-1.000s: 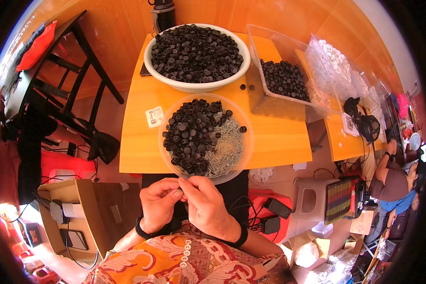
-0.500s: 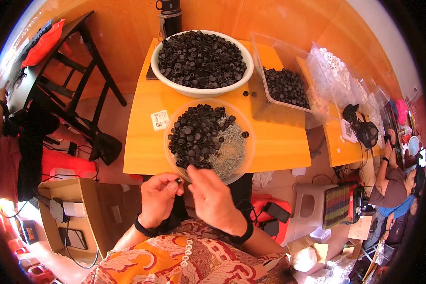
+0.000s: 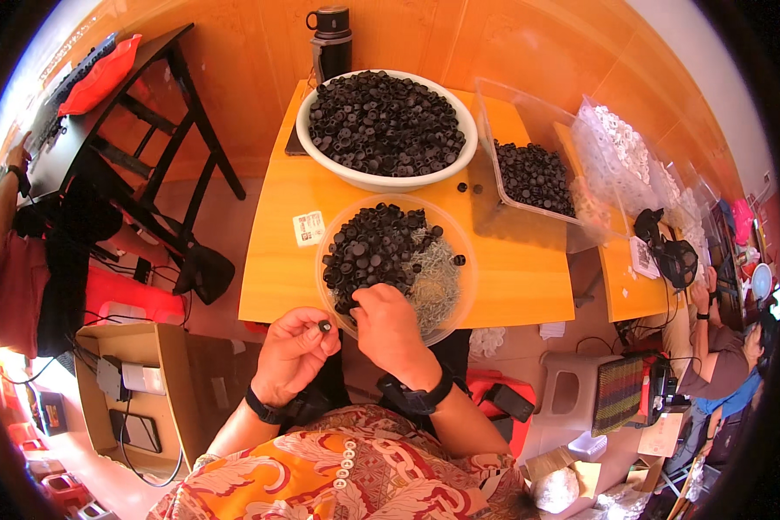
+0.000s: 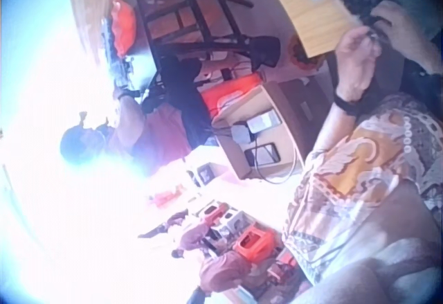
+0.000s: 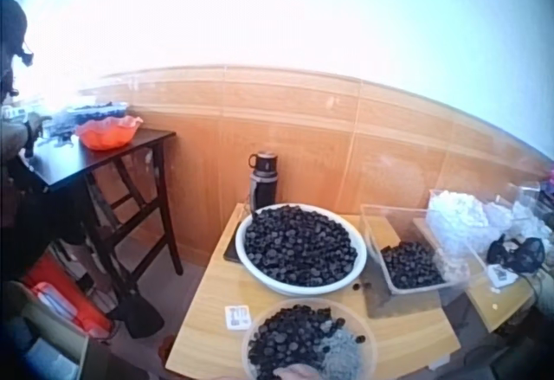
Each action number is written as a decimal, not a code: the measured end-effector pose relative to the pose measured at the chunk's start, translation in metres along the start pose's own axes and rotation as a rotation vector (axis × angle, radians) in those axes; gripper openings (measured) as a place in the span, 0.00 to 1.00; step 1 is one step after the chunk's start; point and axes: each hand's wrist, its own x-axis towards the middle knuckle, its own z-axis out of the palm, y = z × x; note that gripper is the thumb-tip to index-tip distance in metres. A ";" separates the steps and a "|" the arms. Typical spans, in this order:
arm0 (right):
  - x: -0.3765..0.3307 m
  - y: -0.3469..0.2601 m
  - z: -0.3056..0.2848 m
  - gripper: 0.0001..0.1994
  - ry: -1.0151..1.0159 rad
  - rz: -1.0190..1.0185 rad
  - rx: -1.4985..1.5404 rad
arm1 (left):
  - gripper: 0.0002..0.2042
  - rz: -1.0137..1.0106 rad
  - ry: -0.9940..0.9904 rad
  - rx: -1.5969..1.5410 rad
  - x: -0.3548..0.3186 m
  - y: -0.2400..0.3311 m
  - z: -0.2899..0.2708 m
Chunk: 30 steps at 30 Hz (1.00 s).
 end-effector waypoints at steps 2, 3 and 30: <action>-0.002 0.003 -0.009 0.10 0.050 0.036 0.153 | 0.08 -0.044 -0.020 -0.030 0.002 0.000 0.002; -0.004 0.001 -0.020 0.09 -0.026 0.243 0.442 | 0.08 -0.049 -0.022 -0.031 0.002 -0.001 0.004; -0.051 0.003 -0.039 0.11 0.243 0.107 0.706 | 0.08 -0.165 -0.147 -0.047 0.019 -0.031 0.037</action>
